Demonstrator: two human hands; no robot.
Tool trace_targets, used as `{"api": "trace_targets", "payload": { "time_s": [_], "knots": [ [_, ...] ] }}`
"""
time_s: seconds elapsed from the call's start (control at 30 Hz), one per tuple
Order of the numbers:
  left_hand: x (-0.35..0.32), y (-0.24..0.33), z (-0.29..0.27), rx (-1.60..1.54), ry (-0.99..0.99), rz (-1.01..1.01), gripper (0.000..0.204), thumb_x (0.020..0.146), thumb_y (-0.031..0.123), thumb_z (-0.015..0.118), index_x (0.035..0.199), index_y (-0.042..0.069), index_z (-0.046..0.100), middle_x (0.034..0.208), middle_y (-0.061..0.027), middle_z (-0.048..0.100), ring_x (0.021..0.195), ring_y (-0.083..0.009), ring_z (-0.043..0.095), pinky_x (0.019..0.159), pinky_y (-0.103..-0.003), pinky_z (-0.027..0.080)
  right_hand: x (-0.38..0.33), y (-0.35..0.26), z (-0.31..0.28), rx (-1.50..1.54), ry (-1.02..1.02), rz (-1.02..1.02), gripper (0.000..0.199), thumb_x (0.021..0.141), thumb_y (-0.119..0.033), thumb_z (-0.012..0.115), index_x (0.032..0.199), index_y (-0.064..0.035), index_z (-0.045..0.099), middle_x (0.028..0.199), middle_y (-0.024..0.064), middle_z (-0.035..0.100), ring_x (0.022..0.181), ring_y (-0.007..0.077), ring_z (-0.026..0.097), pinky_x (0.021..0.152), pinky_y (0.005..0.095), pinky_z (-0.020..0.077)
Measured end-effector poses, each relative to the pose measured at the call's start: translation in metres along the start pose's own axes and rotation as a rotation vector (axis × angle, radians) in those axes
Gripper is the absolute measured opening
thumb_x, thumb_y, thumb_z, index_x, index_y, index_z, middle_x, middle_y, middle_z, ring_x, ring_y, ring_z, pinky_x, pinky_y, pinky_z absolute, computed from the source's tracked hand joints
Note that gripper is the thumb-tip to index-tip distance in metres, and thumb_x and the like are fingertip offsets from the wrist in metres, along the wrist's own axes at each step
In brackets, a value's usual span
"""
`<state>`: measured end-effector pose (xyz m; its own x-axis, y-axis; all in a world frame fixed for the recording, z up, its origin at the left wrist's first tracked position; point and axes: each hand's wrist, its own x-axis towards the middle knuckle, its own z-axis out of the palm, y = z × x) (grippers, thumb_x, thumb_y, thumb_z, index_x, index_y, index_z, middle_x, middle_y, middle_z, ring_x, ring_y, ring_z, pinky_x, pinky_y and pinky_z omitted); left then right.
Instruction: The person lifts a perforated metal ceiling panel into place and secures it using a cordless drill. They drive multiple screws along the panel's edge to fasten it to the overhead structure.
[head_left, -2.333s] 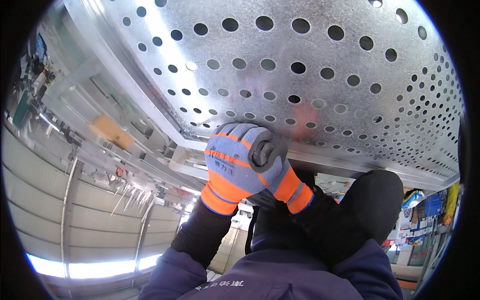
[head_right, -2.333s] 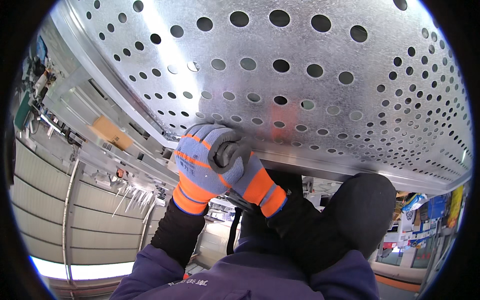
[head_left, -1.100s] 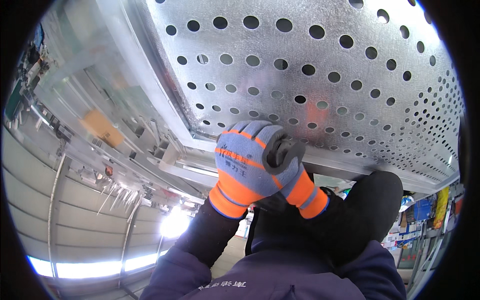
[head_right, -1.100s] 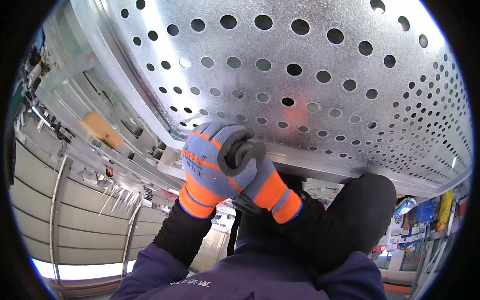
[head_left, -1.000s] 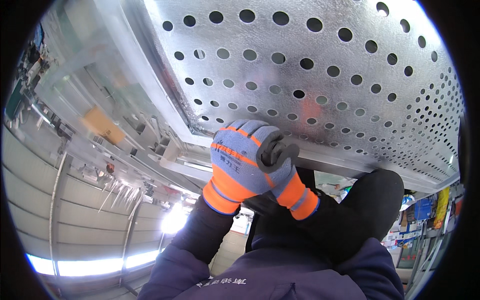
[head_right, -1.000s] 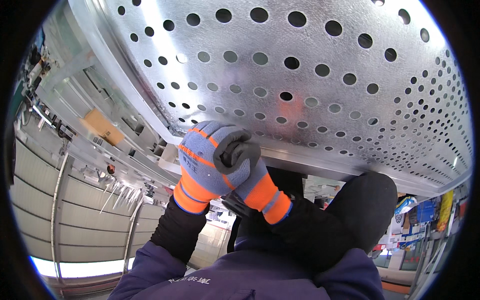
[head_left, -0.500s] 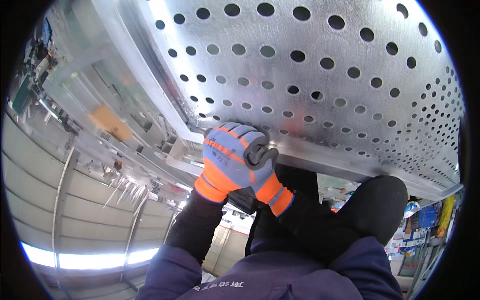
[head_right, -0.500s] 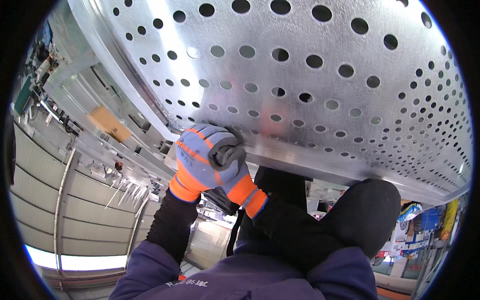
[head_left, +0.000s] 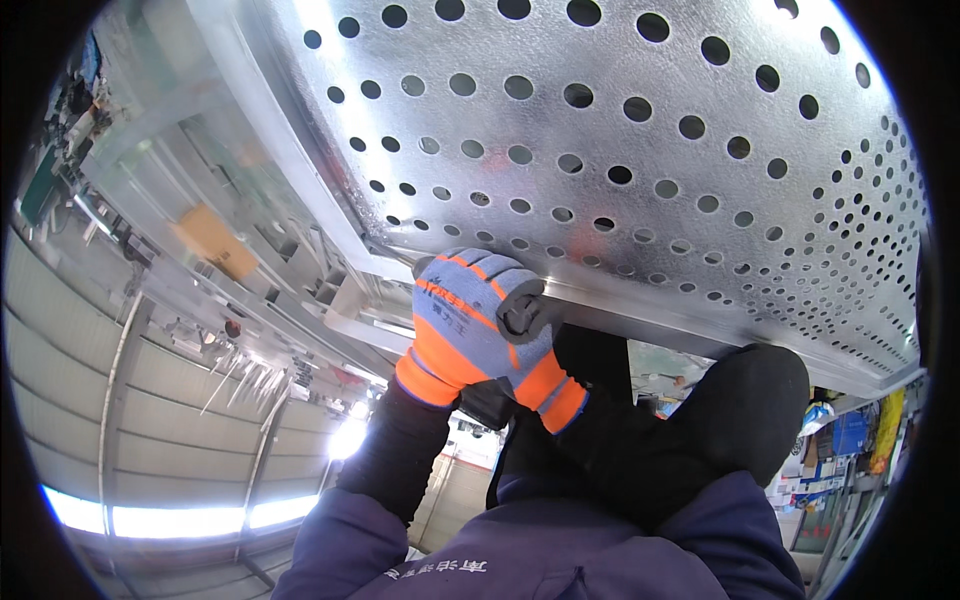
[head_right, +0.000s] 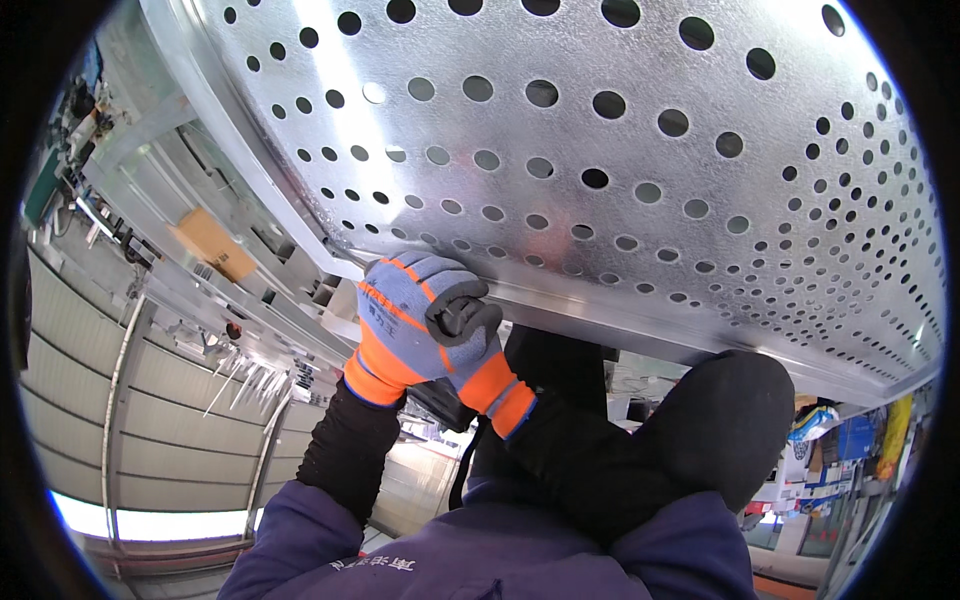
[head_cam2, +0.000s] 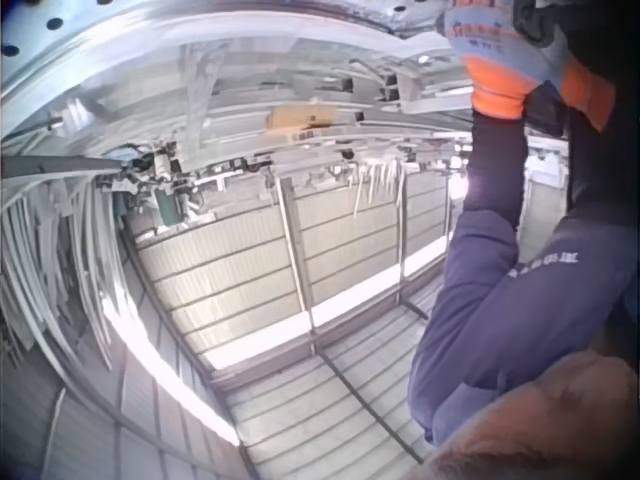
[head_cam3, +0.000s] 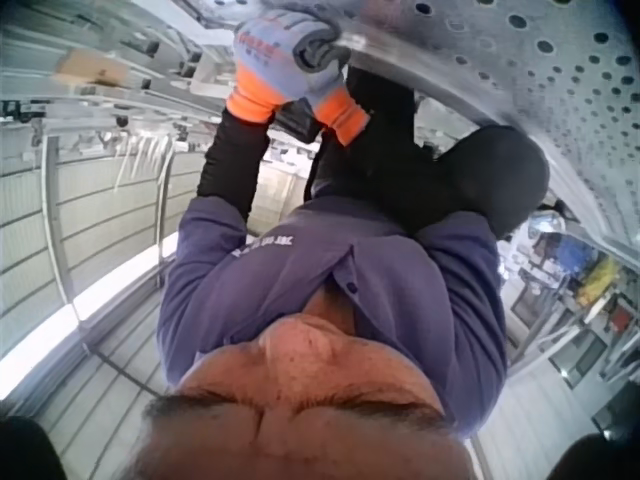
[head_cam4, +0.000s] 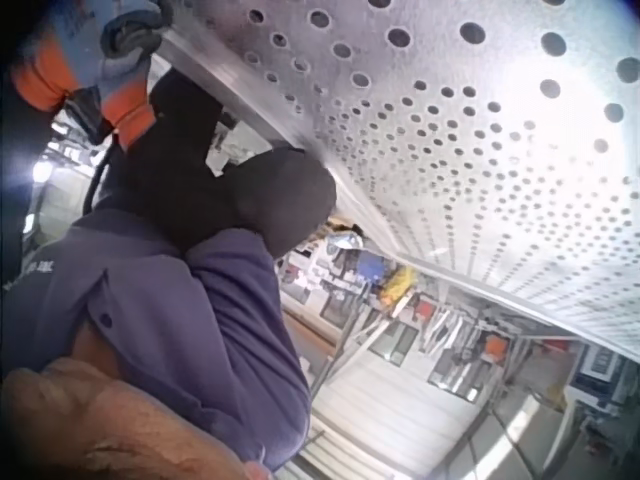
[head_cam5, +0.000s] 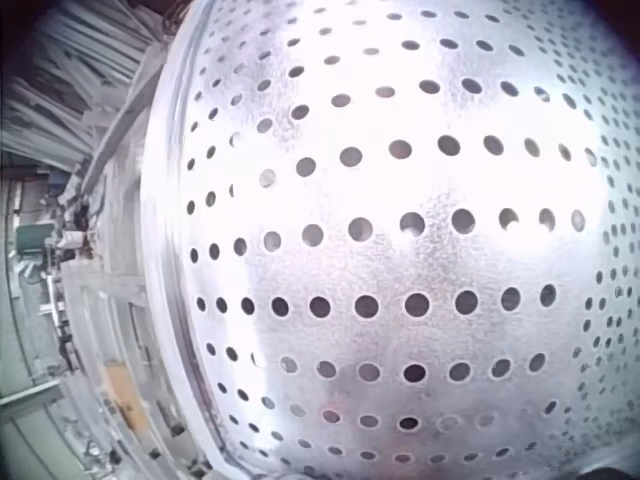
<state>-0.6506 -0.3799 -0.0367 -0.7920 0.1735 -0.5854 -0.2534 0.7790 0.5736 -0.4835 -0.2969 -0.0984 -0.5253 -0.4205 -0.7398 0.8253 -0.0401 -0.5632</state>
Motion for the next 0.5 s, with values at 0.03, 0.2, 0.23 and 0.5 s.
{"api": "trace_targets", "payload": {
  "time_s": [0.03,0.2,0.23,0.5],
  "knots": [
    [0.0,0.004,0.0,-0.012,-0.002,-0.007,0.031,0.06,0.029,0.079,0.085,0.012,0.071,0.083,-0.006,0.069,0.079,-0.0298,0.066,0.073,-0.039,0.052,-0.003,-0.001,-0.001,0.012,-0.001,0.004,0.031,0.095,-0.02,0.061,0.122,-0.0071,0.055,0.121,0.0112,0.058,0.112,0.0242,0.055,0.098,0.0335,0.0458],
    [0.004,-0.007,-0.001,-0.011,0.048,0.019,0.033,0.06,0.027,0.078,0.088,0.012,0.072,0.085,-0.0074,0.069,0.08,-0.0306,0.065,0.076,-0.04,0.052,-0.004,-0.005,-0.006,0.163,0.052,-0.04,0.029,0.094,-0.02,0.061,0.12,-0.0071,0.056,0.12,0.0111,0.058,0.111,0.0238,0.056,0.096,0.0334,0.0465],
    [0.002,-0.015,-0.001,-0.027,0.058,0.027,0.033,0.06,0.027,0.077,0.089,0.012,0.072,0.086,-0.0077,0.069,0.08,-0.0308,0.065,0.077,-0.04,0.052,-0.005,-0.008,-0.004,0.158,0.051,-0.03,0.029,0.094,-0.02,0.061,0.12,-0.0071,0.057,0.12,0.0111,0.058,0.111,0.0237,0.056,0.096,0.0334,0.0467],
    [-0.001,0.008,-0.002,-0.01,-0.032,-0.02,0.04,0.063,0.032,0.077,0.097,0.013,0.072,0.097,-0.0089,0.069,0.089,-0.0321,0.065,0.083,-0.043,0.052,-0.008,-0.034,-0.026,-0.131,-0.077,0.086,0.017,0.081,-0.005,0.073,0.092,-0.0059,0.059,0.094,0.0065,0.064,0.088,0.0174,0.061,0.075,0.0267,0.0499]
  ]
}}
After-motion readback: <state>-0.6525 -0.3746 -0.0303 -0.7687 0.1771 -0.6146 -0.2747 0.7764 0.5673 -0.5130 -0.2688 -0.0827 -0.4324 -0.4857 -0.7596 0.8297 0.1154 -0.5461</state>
